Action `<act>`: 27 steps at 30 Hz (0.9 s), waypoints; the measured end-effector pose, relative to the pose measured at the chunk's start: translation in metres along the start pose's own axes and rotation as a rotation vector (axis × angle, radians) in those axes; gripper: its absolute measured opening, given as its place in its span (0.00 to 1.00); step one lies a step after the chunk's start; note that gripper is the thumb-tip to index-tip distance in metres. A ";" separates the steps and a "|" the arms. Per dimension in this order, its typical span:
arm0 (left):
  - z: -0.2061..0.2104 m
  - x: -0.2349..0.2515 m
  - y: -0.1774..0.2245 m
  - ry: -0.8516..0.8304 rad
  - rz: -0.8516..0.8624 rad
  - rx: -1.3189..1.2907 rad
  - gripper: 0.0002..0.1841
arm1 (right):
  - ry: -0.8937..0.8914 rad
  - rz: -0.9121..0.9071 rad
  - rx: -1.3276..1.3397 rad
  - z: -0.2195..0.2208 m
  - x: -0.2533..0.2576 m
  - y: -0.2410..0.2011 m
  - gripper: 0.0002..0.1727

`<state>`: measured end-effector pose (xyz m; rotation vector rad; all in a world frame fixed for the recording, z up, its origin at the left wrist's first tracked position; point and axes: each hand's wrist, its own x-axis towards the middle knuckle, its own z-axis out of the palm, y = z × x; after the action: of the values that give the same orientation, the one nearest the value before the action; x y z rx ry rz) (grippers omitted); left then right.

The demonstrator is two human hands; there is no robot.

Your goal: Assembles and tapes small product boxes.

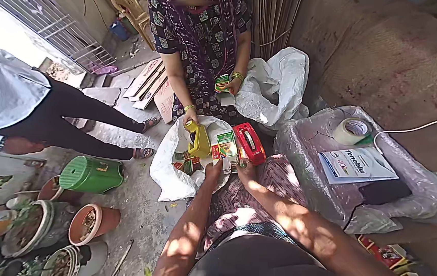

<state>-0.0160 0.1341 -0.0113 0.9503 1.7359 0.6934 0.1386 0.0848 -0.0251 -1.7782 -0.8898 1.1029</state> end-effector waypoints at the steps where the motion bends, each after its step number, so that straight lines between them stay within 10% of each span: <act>1: 0.000 0.001 -0.003 -0.008 0.005 0.025 0.31 | 0.037 0.045 -0.052 -0.003 -0.007 0.004 0.32; 9: 0.009 -0.003 -0.001 -0.067 0.012 -0.006 0.30 | 0.041 0.270 0.267 -0.004 -0.005 0.019 0.13; 18: 0.028 -0.005 0.012 -0.073 -0.043 0.072 0.32 | 0.181 0.270 0.629 0.002 0.015 0.017 0.16; 27: 0.011 -0.020 0.022 0.022 0.125 0.459 0.37 | 0.026 0.247 0.280 -0.017 -0.021 0.001 0.17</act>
<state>0.0040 0.1291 0.0126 1.3760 1.9082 0.3860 0.1469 0.0613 -0.0145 -1.6916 -0.4792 1.2895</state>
